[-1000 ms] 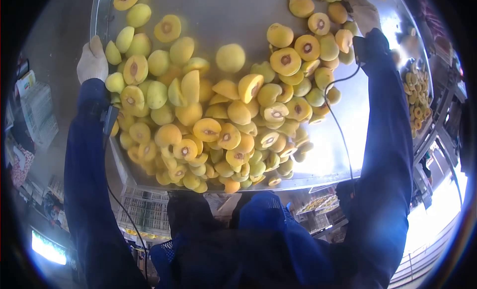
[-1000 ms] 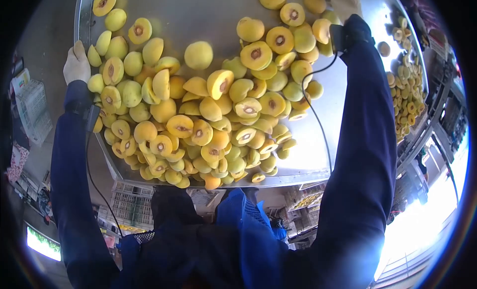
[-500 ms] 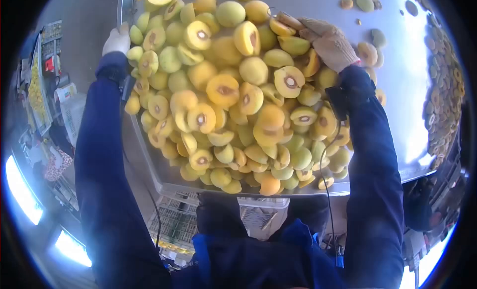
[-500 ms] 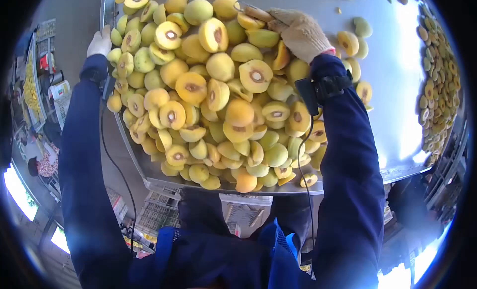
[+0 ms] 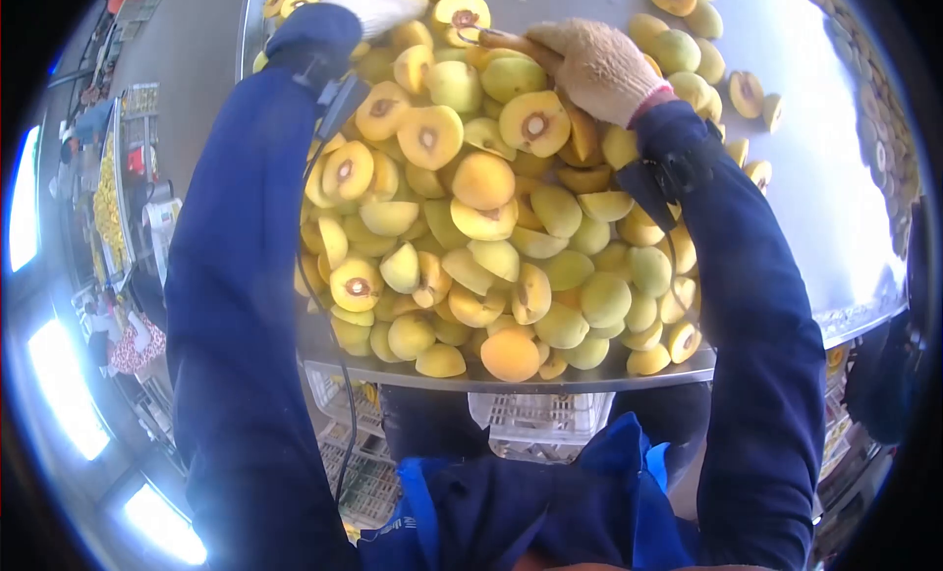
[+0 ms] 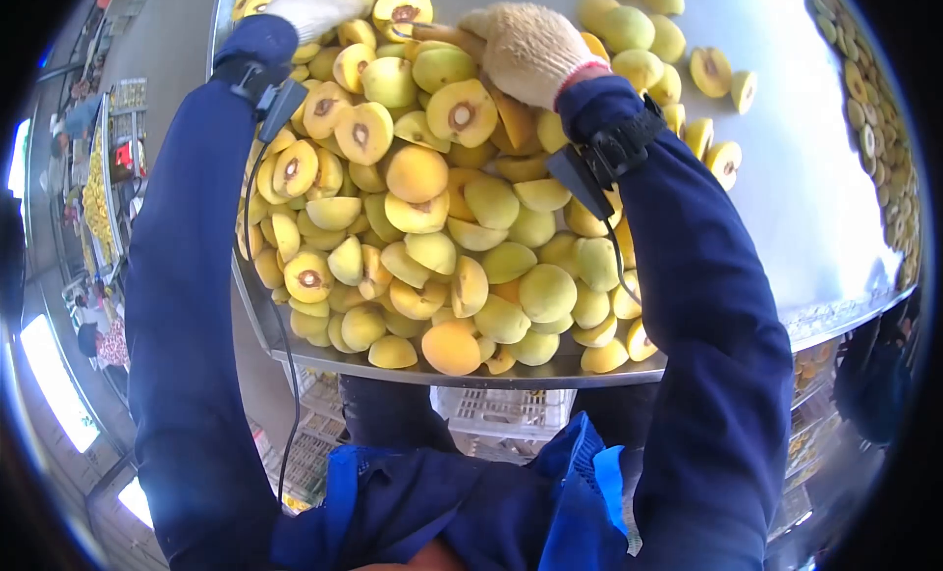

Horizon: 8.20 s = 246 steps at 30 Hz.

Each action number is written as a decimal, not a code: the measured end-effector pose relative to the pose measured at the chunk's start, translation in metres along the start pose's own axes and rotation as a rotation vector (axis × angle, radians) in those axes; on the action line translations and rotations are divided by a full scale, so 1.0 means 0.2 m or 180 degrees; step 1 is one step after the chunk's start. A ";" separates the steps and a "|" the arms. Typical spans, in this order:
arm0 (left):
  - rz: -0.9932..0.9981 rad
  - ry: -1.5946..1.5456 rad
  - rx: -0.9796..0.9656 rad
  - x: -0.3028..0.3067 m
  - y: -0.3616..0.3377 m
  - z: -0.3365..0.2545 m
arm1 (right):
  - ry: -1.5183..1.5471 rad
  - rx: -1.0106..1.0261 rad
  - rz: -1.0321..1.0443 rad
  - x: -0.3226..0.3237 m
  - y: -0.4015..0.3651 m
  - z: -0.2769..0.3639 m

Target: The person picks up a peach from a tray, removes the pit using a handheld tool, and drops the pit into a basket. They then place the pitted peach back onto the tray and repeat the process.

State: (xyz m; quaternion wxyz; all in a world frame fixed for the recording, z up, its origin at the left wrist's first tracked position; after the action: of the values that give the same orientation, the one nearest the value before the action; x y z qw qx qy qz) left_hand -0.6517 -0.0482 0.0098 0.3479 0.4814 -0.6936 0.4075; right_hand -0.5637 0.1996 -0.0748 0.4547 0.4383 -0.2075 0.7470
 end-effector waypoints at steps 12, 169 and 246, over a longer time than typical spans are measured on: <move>-0.0753 -0.2789 -0.1582 0.13 -0.95 -0.27 | 0.2720 -0.0626 -0.0557 0.44 -0.34 0.70; -0.1721 -0.5521 0.0195 -1.04 -2.83 -0.39 | 0.1324 0.0003 -0.1000 -0.52 -2.16 1.84; -0.0077 -0.6128 0.0870 -1.05 -2.68 -0.12 | 0.3881 -0.2171 0.0272 -0.47 -2.25 1.76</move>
State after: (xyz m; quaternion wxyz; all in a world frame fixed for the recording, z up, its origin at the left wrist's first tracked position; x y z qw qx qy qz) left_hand -0.0775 -0.0561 -0.0404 -0.4230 0.6521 -0.6230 -0.0872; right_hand 0.0081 0.1286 -0.0078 0.5724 -0.2348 -0.1553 0.7701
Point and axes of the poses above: each hand's wrist, its own y-axis towards the middle knuckle, its own x-axis out of the back of the hand, z = x × y, the point moved 4 cm from there along y, towards the middle knuckle, and after that the axes turned 2 degrees about x, right-handed, at the moved point
